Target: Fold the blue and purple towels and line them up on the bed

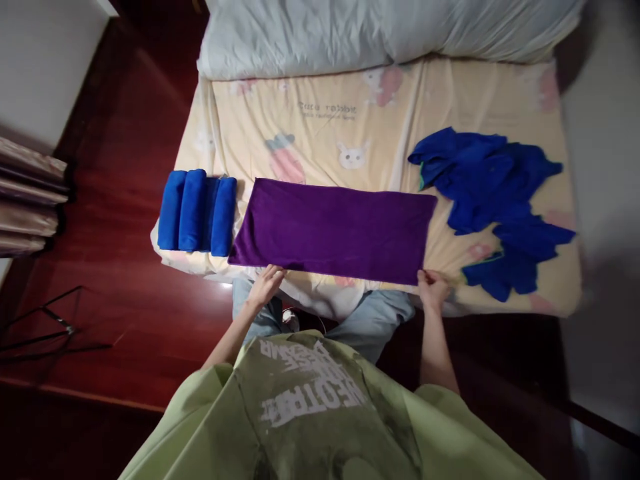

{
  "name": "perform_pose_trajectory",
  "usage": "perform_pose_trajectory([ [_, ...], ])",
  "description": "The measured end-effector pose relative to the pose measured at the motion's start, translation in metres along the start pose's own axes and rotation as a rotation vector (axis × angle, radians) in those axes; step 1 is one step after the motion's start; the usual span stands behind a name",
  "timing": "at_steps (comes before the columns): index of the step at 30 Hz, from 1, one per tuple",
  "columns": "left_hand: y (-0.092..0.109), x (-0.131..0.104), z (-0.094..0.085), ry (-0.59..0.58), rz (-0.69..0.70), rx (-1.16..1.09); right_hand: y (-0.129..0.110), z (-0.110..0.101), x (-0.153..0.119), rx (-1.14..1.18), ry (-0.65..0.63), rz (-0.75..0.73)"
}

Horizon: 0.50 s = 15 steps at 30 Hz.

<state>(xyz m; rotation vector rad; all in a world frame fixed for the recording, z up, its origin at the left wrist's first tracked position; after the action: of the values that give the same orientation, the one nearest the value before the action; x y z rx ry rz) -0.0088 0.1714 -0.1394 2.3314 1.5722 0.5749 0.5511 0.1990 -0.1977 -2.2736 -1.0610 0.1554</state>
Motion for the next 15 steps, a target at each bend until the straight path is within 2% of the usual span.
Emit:
perform_pose_trajectory([
  [3,0.017,0.026,0.026,-0.092,0.039,0.06,-0.008,-0.004,-0.014,0.062,-0.079,0.148],
  [6,0.022,0.044,0.042,-0.13,0.093,0.113,-0.025,-0.008,-0.019,0.121,-0.135,0.235],
  [10,0.018,0.054,0.045,-0.129,0.124,0.199,-0.035,-0.013,-0.029,0.338,-0.148,0.466],
  [13,0.02,0.057,0.043,-0.179,0.138,0.246,-0.032,-0.015,-0.035,0.51,-0.081,0.643],
  [15,0.024,0.058,0.042,-0.211,0.157,0.258,-0.026,-0.016,-0.036,0.574,-0.046,0.711],
])
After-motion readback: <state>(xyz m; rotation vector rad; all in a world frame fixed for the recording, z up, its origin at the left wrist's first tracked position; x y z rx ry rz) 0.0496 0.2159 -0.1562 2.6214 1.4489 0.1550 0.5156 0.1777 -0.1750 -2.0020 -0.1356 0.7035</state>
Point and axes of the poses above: each hand's wrist, its own x-axis towards the middle knuckle, its own z-axis out of the palm, y = z × x, the point moved 4 cm from there along x, towards the middle knuckle, and after that the axes turned 11 degrees about y, right-handed, at the moved point
